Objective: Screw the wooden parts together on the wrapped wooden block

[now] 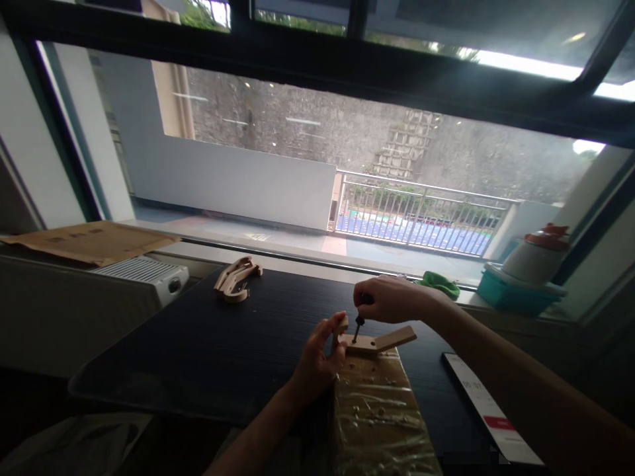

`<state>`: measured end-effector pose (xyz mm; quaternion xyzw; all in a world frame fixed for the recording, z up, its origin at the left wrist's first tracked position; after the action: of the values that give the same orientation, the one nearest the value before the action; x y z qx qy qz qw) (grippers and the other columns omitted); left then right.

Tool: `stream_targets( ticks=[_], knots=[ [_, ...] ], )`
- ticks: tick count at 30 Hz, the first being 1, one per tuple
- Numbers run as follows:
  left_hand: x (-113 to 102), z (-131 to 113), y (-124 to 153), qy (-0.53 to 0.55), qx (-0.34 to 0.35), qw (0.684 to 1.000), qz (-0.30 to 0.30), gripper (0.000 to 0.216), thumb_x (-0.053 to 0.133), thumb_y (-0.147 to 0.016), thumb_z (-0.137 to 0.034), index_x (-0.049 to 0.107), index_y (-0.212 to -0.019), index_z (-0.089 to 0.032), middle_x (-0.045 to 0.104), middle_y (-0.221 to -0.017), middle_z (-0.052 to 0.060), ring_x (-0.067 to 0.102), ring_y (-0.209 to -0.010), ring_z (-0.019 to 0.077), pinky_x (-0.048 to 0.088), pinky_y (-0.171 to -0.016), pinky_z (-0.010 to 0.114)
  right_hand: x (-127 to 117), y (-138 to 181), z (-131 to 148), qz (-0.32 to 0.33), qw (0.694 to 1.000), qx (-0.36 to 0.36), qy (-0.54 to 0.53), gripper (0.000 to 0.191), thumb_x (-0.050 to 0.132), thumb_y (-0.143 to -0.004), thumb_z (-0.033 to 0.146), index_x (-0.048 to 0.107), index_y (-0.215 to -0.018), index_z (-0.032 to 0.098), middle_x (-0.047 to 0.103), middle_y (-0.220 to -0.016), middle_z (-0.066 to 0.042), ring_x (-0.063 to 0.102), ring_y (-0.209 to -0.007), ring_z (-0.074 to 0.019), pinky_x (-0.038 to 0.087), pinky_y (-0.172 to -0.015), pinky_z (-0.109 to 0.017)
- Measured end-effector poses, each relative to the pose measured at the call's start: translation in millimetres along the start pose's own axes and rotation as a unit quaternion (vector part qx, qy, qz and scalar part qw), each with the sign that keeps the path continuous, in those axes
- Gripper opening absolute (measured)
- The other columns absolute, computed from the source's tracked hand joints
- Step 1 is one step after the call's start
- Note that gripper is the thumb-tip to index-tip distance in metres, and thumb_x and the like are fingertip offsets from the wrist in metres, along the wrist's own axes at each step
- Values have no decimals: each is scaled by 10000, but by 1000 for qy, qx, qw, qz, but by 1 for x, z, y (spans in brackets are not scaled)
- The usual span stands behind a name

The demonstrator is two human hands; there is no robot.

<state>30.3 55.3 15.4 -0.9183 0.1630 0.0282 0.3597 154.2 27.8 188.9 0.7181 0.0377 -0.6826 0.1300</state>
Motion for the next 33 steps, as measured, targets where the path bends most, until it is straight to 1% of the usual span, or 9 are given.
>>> stream_targets(
  ticks=[3, 5, 10, 14, 18, 22, 27, 29, 33],
  knots=[
    [0, -1, 0, -5, -2, 1000, 3, 496, 514, -795, -123, 458, -1277, -227, 552, -1212, 89, 533, -1082, 204, 420, -966, 365, -2, 3, 3, 4, 998, -55, -20, 210, 469, -809, 326, 633, -903, 237, 653, -812, -2, 527, -661, -114, 339, -551, -227],
    [-1, -2, 0, -11, -9, 1000, 4, 494, 517, -795, -127, 460, -1275, -228, 564, -1188, 83, 539, -1069, 199, 415, -971, 366, 0, 2, 3, -5, 997, -67, -26, 214, 447, -825, 305, 632, -894, 222, 653, -814, -10, 526, -667, -111, 344, -566, -227],
    [-1, -3, -2, 2, -27, 1000, 7, 482, 518, -796, -140, 470, -1271, -210, 590, -1133, 93, 557, -1033, 198, 426, -961, 369, 11, -1, -3, -45, 999, -8, -30, 265, 430, -843, 358, 627, -905, 191, 652, -832, -39, 535, -682, -125, 346, -570, -233],
    [0, -2, -2, -1, -27, 1000, 7, 487, 521, -793, -143, 467, -1273, -214, 592, -1133, 89, 562, -1022, 197, 424, -963, 383, 14, -5, -4, -79, 997, 26, -4, 331, 402, -853, 404, 634, -888, 171, 652, -825, -62, 548, -693, -145, 336, -564, -246],
    [0, 0, -1, -1, -13, 1000, -7, 487, 528, -788, -139, 476, -1265, -225, 590, -1141, 88, 560, -1032, 200, 425, -962, 387, 7, -3, 0, -57, 998, 24, 8, 317, 435, -830, 427, 649, -895, 202, 658, -805, -42, 545, -661, -139, 317, -538, -247],
    [0, 1, 0, -9, 1, 1000, -2, 499, 522, -793, -134, 461, -1277, -236, 566, -1188, 89, 551, -1052, 204, 432, -955, 380, -2, 4, 4, -35, 999, -28, -17, 217, 484, -798, 336, 655, -899, 249, 659, -801, 0, 532, -661, -118, 325, -550, -231],
    [0, -1, 0, -18, -4, 1000, 0, 503, 518, -793, -135, 458, -1282, -232, 586, -1149, 81, 559, -1037, 196, 433, -955, 363, 2, 3, 2, -40, 997, -60, -40, 241, 444, -825, 320, 654, -894, 225, 658, -787, -9, 521, -641, -105, 339, -561, -226],
    [0, -2, -1, -14, -10, 1000, -1, 500, 517, -792, -136, 461, -1280, -229, 579, -1165, 82, 555, -1048, 195, 432, -956, 355, 6, 0, 0, -57, 996, -51, -49, 246, 441, -830, 327, 649, -897, 213, 660, -802, -15, 525, -649, -106, 342, -562, -224],
    [0, -4, -1, 0, -31, 1000, 2, 481, 517, -793, -148, 475, -1267, -220, 582, -1161, 83, 564, -1032, 189, 431, -958, 361, 14, -5, -6, -93, 995, 10, -38, 282, 446, -834, 364, 654, -875, 179, 660, -816, -43, 534, -673, -121, 340, -565, -229]
  ],
)
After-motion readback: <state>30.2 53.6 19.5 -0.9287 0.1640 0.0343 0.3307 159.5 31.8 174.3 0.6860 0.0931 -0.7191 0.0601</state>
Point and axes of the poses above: each hand's wrist, its own y-axis away from the middle knuckle, its own x-axis out of the palm, z = x × y, the point moved 3 cm from there along -y, towards the middle knuckle
